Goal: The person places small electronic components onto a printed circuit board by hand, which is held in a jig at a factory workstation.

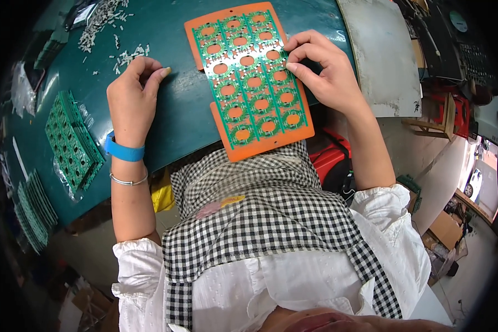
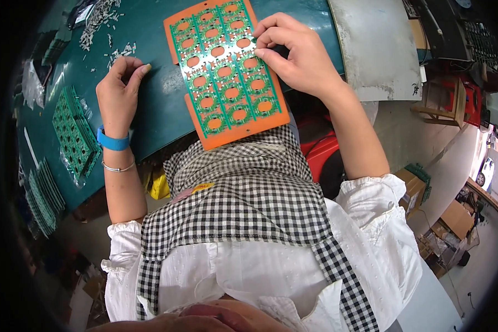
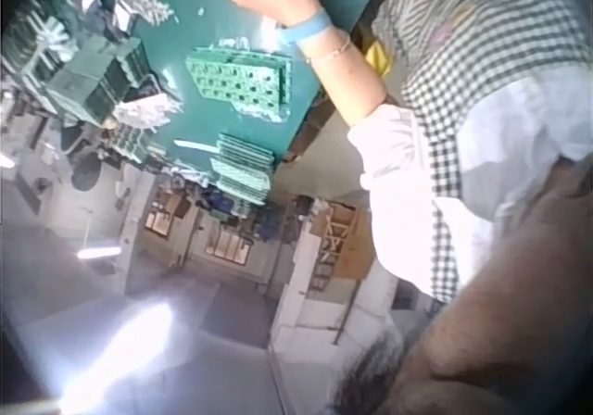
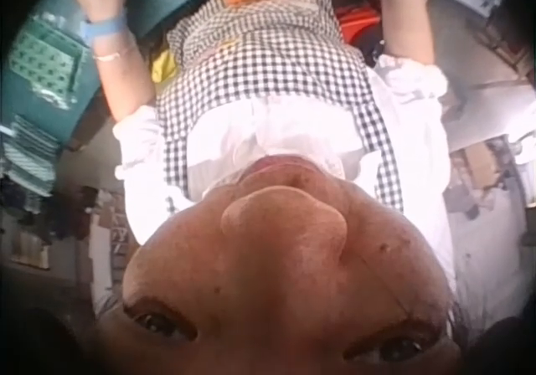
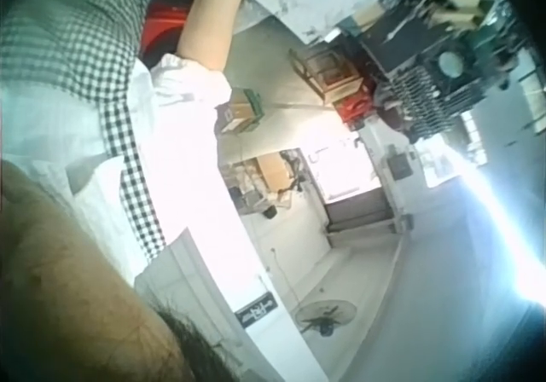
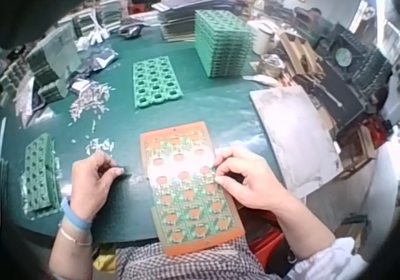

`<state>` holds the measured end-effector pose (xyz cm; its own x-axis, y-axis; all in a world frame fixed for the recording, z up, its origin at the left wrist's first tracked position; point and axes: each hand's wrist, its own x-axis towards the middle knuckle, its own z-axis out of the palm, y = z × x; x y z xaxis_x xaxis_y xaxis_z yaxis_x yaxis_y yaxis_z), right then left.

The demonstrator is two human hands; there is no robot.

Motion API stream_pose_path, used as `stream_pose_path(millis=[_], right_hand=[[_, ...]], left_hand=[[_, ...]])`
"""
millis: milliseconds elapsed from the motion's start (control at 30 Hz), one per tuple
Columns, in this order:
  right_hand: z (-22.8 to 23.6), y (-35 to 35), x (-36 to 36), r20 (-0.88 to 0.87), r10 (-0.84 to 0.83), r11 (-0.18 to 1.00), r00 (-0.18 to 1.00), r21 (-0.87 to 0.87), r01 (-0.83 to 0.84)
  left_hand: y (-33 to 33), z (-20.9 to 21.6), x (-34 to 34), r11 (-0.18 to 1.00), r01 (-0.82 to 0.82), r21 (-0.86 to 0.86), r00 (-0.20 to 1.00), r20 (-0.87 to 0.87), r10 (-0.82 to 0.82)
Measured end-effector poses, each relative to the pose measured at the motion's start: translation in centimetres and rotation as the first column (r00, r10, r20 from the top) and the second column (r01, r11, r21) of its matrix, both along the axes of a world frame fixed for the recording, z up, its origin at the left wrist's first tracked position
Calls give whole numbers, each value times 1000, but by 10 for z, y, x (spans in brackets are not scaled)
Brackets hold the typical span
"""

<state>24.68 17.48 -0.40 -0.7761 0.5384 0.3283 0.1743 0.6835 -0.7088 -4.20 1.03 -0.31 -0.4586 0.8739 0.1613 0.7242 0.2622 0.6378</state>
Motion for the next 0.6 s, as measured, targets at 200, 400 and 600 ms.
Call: stream_pose_path(millis=[200, 400, 600], right_hand=[[-2, 1, -2, 14, -1, 999, 1000, 48, 1], [4, 1, -6, 20, 26, 995, 999, 94, -28], [6, 5, -5, 32, 55, 993, 998, 100, -58]], left_hand=[[-2, 1, 2, 997, 16, 71, 1000, 16, -17], [-2, 4, 5, 993, 50, 105, 997, 49, -56], [-2, 6, 7, 993, 76, 92, 993, 88, -84]])
